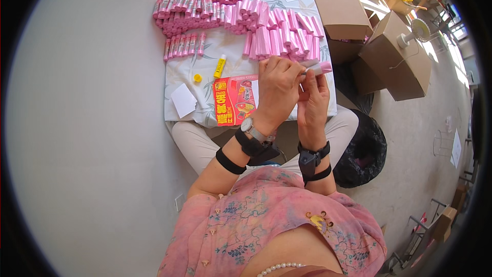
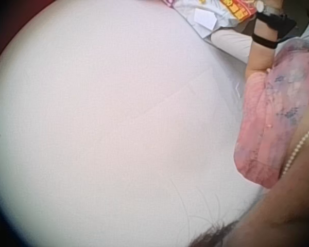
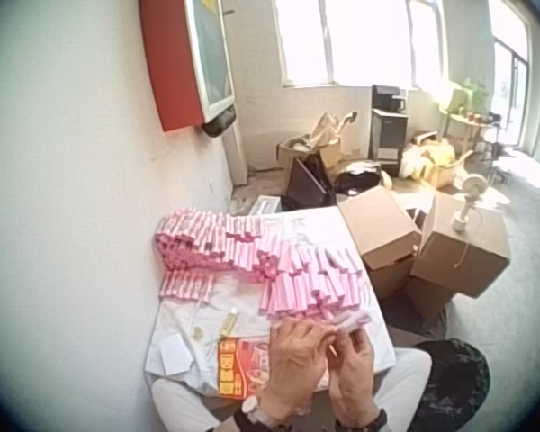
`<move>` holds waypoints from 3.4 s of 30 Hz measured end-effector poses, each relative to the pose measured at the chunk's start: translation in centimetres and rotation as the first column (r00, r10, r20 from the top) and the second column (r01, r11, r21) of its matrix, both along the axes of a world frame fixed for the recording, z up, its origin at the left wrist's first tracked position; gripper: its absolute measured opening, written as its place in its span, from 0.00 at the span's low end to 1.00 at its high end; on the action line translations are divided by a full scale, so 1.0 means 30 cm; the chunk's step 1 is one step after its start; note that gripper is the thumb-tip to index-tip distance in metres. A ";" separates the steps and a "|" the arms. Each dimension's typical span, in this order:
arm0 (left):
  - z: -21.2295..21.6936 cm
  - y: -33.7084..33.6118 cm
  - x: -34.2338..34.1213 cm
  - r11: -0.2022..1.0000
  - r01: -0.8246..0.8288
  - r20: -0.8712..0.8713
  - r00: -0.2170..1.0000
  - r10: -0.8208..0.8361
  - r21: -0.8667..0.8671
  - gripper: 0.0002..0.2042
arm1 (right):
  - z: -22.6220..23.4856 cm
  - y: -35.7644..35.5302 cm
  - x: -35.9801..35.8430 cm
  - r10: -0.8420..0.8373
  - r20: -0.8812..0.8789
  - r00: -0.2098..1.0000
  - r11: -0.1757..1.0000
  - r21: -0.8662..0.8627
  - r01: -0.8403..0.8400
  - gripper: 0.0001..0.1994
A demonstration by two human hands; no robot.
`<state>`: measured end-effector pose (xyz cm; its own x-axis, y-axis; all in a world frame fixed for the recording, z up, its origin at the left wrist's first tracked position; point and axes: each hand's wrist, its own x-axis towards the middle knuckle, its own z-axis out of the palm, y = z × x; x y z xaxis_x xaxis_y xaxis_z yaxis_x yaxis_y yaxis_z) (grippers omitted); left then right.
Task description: The recorder applies paper labels to pink plastic tubes using a glue stick.
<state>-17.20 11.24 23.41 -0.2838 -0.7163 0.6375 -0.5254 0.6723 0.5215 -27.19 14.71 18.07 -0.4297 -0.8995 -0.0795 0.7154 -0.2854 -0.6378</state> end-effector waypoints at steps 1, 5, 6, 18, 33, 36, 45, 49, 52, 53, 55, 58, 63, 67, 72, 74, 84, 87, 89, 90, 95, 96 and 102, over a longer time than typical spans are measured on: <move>-0.004 0.001 -0.002 1.000 0.009 -0.003 1.000 -0.009 0.029 0.05 | -0.006 -0.001 0.000 0.002 0.008 1.000 1.000 0.003 -0.002 0.12; -0.003 0.005 -0.007 0.997 0.006 -0.041 0.999 -0.003 0.081 0.05 | -0.001 -0.003 -0.005 0.019 -0.010 1.000 1.000 0.016 -0.019 0.12; -0.006 0.006 -0.009 0.997 0.009 -0.041 0.999 -0.005 0.082 0.05 | -0.003 -0.004 -0.007 0.016 -0.010 1.000 1.000 0.017 -0.016 0.12; -0.021 -0.018 -0.004 0.991 -0.030 0.004 1.000 0.030 0.130 0.09 | -0.026 -0.032 -0.024 0.055 -0.092 0.994 0.998 0.032 -0.052 0.12; -0.018 -0.014 -0.017 0.979 0.093 -0.194 0.979 -0.057 0.183 0.13 | 0.004 -0.028 -0.032 0.036 -0.082 0.996 0.997 -0.067 -0.042 0.13; -0.007 -0.008 -0.016 0.981 0.098 -0.210 0.976 -0.061 0.167 0.14 | 0.017 -0.022 -0.031 0.046 -0.063 0.997 0.994 -0.093 -0.052 0.12; -0.015 0.015 -0.001 0.996 0.085 -0.237 0.968 -0.077 0.023 0.13 | 0.069 -0.009 -0.006 0.076 -0.031 0.997 0.986 -0.145 -0.080 0.14; -0.019 0.023 0.019 0.995 0.080 -0.170 0.981 -0.090 -0.067 0.14 | 0.088 0.004 -0.004 0.131 -0.029 0.991 0.979 -0.156 -0.134 0.15; -0.028 0.025 0.030 0.989 0.084 -0.098 0.990 -0.096 -0.125 0.15 | 0.093 0.011 -0.001 0.149 0.003 0.989 0.981 -0.129 -0.147 0.15; -0.034 0.025 0.031 0.983 0.087 -0.062 0.993 -0.098 -0.163 0.16 | 0.095 0.012 0.001 0.153 0.031 0.988 0.985 -0.087 -0.150 0.15; -0.044 0.023 0.040 0.972 0.093 0.003 0.996 -0.095 -0.215 0.17 | 0.102 0.010 0.018 0.135 0.026 0.990 0.990 -0.034 -0.134 0.14; -0.053 0.023 0.055 0.950 0.121 0.108 0.990 -0.093 -0.287 0.19 | 0.116 0.014 0.032 0.111 0.018 0.994 0.993 0.033 -0.112 0.14; -0.054 0.024 0.076 0.927 0.159 0.213 0.973 -0.089 -0.340 0.19 | 0.109 0.021 0.044 0.099 0.043 0.994 0.993 0.055 -0.101 0.13; -0.061 0.022 0.099 0.912 0.219 0.292 0.949 -0.117 -0.346 0.21 | 0.096 0.021 0.036 0.105 0.041 0.994 0.990 0.089 -0.108 0.14; -0.069 0.021 0.143 0.908 0.309 0.412 0.894 -0.177 -0.281 0.25 | 0.068 0.021 0.030 0.093 0.055 0.994 0.991 0.087 -0.097 0.16; -0.075 0.006 0.163 0.901 0.332 0.459 0.870 -0.179 -0.279 0.26 | 0.065 0.016 0.033 0.120 0.065 0.991 0.988 0.094 -0.126 0.16; -0.096 -0.015 0.196 0.866 0.388 0.401 0.881 -0.250 -0.314 0.22 | 0.009 -0.003 0.046 0.124 0.089 0.988 0.981 0.140 -0.135 0.24; -0.119 -0.011 0.206 0.876 0.371 0.368 0.896 -0.250 -0.308 0.21 | 0.008 -0.008 0.051 0.119 0.099 0.988 0.978 0.162 -0.134 0.27; -0.137 -0.012 0.217 0.897 0.326 0.300 0.924 -0.236 -0.298 0.19 | 0.012 -0.006 0.052 0.177 0.130 0.976 0.972 0.130 -0.194 0.28; -0.133 -0.005 0.227 0.898 0.320 0.297 0.927 -0.230 -0.302 0.19 | 0.006 -0.004 0.046 0.183 0.126 0.975 0.972 0.128 -0.199 0.28; -0.096 -0.025 0.277 0.938 0.203 0.183 0.971 -0.155 -0.280 0.17 | -0.002 -0.029 -0.016 -0.095 -0.610 0.787 0.992 0.012 0.129 0.23; -0.083 -0.031 0.290 0.940 0.191 0.189 0.972 -0.141 -0.281 0.17 | 0.021 -0.031 -0.017 -0.182 -0.829 0.529 0.982 -0.128 0.137 0.23; -0.072 -0.048 0.308 0.974 0.194 0.076 0.980 -0.186 -0.114 0.17 | 0.060 -0.077 -0.045 -0.334 -0.881 -0.334 0.941 -0.292 -0.172 0.23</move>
